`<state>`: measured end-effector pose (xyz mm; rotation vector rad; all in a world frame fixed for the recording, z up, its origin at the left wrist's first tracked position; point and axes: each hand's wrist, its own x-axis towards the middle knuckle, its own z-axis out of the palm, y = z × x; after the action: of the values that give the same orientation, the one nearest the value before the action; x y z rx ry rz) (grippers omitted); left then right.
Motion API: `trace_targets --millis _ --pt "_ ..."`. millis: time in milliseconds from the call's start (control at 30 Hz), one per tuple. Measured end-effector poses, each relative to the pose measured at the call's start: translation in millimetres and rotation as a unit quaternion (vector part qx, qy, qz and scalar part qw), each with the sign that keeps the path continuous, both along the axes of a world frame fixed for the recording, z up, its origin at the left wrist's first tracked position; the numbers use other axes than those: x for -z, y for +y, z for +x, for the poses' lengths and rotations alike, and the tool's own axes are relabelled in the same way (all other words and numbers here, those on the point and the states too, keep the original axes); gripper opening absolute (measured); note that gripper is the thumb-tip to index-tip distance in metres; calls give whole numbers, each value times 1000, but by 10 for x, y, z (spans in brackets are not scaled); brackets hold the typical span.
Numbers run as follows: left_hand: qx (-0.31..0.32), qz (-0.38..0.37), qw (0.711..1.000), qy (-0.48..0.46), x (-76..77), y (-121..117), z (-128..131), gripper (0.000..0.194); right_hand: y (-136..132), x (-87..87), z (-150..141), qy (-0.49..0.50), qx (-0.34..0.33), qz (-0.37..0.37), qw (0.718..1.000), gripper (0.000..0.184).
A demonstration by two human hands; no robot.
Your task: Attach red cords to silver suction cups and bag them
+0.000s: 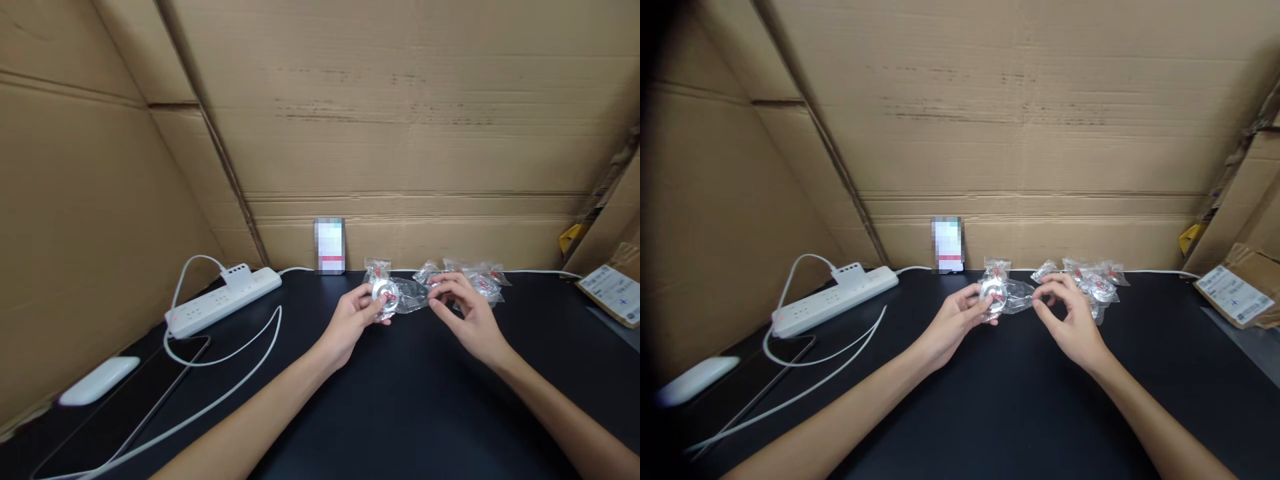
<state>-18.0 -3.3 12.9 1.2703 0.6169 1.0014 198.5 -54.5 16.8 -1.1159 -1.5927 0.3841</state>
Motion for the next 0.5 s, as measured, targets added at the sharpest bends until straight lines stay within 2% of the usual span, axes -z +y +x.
trace_targets --millis 100,200,300,400,500 --pt "14 -8 1000 -3 14 -2 4 28 7 48 14 -62 49 -13 997 16" --pt "28 -17 999 -4 14 -2 13 29 40 98 21 -27 77 -36 996 20" --pt "39 -23 999 -9 10 1 19 30 54 100 -8 78 40 -104 991 21" --pt "46 -11 999 -8 18 -4 23 28 30 82 -55 168 -9 -184 968 18" --pt "35 -5 999 5 26 -22 36 26 1 88 -96 214 -44 -215 952 20"
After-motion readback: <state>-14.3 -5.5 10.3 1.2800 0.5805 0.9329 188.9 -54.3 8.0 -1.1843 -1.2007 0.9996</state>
